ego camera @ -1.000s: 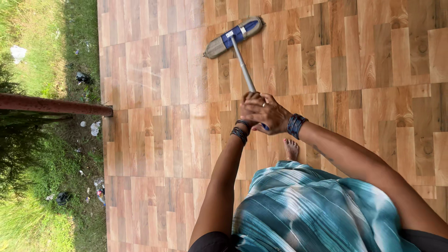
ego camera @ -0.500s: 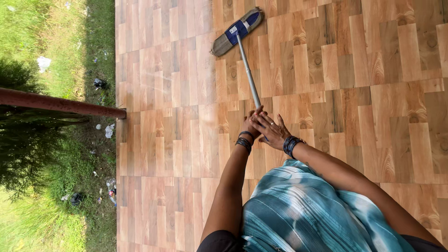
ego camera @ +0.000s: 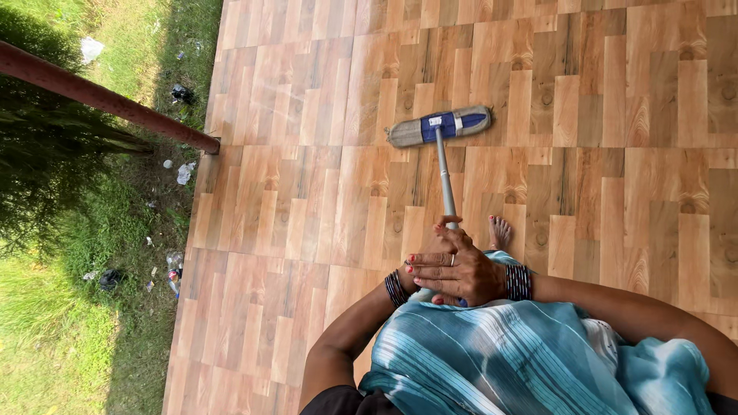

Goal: The person mops a tiled floor using a flat mop with a long handle. They move the mop back and forth across the surface in a repetitive sweeping motion, covering a large area of the room.

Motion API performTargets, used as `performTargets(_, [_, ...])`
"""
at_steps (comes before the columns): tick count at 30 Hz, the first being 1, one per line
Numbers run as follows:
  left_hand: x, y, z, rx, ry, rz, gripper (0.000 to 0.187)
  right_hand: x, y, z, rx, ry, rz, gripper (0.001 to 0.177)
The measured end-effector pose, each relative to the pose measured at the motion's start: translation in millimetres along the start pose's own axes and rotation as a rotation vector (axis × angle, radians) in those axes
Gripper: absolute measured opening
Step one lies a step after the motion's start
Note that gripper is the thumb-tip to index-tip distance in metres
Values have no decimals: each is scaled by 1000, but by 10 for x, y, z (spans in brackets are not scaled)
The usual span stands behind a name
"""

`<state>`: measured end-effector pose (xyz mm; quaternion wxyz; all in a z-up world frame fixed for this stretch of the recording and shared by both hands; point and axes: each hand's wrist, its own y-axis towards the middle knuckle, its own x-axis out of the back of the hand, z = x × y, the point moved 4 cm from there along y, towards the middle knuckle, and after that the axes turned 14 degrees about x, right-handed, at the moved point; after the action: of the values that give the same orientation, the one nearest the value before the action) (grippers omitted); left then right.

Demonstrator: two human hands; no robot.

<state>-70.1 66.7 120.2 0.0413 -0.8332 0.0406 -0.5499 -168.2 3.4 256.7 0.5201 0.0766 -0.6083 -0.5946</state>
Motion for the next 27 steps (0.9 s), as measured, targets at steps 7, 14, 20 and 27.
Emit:
performTargets(7, [46,365,15,-187,-306,-131,18,119,-14,-251,-25,90,-68,34])
performTargets(14, [-317,845,513,-137,-357,-79,18,96,-347,-864,-91,41,-64,35])
performTargets(20, [-1001,1548,1363,79,-4,64,19,-206,-1050,-1725,-281,111,284,37])
performTargets(27, [-958,2216,2081,324,111,185,33,-349,-1478,-2712,-588,68,585,62])
